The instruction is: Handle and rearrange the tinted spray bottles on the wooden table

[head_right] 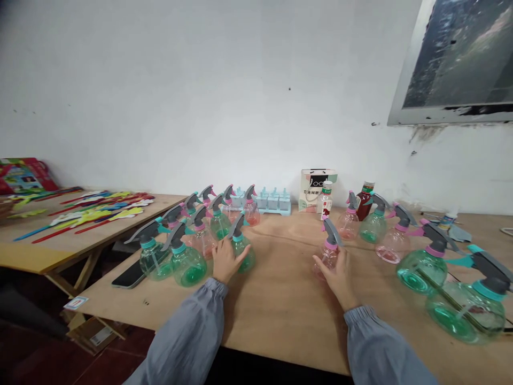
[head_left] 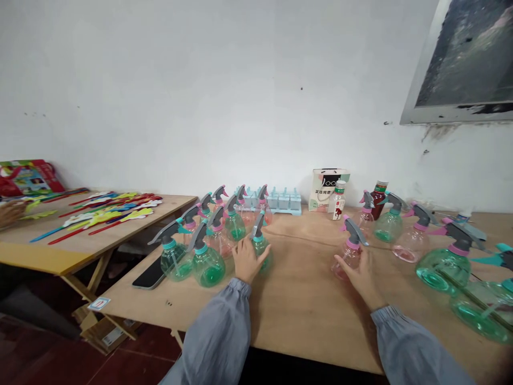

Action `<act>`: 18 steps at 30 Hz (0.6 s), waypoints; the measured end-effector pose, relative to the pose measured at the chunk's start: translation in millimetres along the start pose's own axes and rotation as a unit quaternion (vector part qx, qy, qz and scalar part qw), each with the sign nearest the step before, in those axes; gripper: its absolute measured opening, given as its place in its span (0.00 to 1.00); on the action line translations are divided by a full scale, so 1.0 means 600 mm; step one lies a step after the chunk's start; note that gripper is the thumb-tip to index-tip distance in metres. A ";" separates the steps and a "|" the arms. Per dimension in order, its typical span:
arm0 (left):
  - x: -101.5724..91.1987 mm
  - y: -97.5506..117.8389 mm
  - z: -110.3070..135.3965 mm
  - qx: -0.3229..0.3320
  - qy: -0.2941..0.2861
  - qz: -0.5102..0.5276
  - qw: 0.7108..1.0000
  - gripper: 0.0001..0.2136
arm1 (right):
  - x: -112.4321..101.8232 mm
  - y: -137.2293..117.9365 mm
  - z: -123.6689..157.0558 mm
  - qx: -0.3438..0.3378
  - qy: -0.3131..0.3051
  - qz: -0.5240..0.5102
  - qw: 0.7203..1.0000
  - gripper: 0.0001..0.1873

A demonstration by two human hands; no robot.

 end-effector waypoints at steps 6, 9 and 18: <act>0.068 -0.014 -0.054 0.011 -0.009 -0.161 0.987 0.37 | 0.000 0.016 0.006 0.006 -0.030 -0.011 0.999 0.31; 0.101 -0.020 -0.081 -0.009 0.003 -0.178 0.984 0.41 | 0.001 0.021 0.010 0.009 -0.044 -0.032 0.998 0.28; 0.102 0.010 -0.081 -0.045 0.105 0.006 0.993 0.45 | 0.007 0.008 0.024 -0.020 -0.055 -0.050 0.997 0.27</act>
Point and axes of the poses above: each hand's wrist, its own z-axis away from the middle knuckle, its own x-axis out of the palm, y = z × x, the point moved 1 cm from there along -z, towards the middle knuckle, and after that the axes turned 12 degrees about y, right-handed, at the moved point
